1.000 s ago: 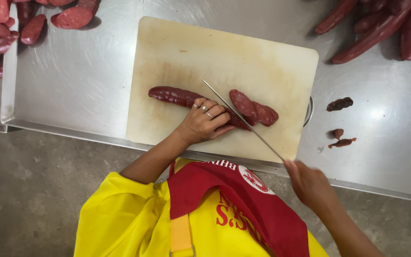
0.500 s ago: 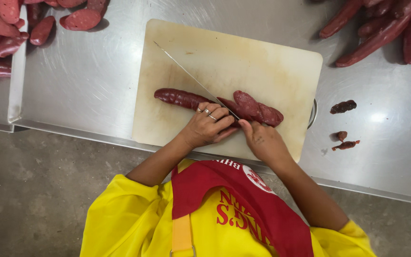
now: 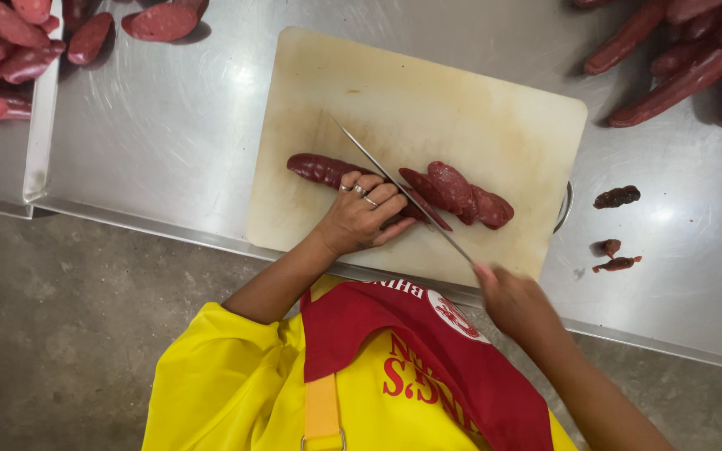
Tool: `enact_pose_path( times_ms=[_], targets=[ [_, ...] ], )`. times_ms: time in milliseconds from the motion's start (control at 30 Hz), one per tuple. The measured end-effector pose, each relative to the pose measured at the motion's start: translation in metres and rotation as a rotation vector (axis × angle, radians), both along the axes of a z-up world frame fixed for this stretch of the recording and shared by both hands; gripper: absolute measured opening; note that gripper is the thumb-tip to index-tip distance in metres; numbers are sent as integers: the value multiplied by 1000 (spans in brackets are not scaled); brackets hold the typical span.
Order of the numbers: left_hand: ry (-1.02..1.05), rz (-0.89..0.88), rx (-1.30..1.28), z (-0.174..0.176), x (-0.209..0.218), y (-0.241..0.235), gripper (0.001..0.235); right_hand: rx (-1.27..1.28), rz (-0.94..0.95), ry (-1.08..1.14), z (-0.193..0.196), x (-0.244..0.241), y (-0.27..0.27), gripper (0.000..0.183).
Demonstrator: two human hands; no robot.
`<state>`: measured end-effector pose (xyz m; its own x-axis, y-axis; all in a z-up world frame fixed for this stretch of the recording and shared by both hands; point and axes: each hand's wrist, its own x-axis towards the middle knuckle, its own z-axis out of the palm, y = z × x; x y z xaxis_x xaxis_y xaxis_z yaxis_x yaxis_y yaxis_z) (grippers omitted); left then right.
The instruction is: The person slices sausages one by one on a cutting board using a knife, moving the sliced pieces into a pile to the side after finishing each one.
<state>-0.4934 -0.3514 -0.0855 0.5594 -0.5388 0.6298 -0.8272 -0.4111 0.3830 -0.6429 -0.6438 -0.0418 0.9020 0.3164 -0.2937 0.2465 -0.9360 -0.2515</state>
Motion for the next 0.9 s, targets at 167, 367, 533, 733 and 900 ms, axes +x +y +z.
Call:
enact_pose_path(
  times_ms=[167,367,533,733,900],
  targets=[
    [-14,25,24,1,-5,4,35,134,-416,-5,-29,69,67,47],
    [-8,52,7,2,6,22,39,113,-107,-8,33,7,14,37],
    [-13,77,-8,-1,3,20,40,-140,-383,312,61,-55,-23,35],
    [28,101,-14,-8,1,17,37,121,-403,276,-17,54,51,54],
    [45,90,-11,-4,-9,26,39,205,-202,-69,-20,95,97,48]
  ],
)
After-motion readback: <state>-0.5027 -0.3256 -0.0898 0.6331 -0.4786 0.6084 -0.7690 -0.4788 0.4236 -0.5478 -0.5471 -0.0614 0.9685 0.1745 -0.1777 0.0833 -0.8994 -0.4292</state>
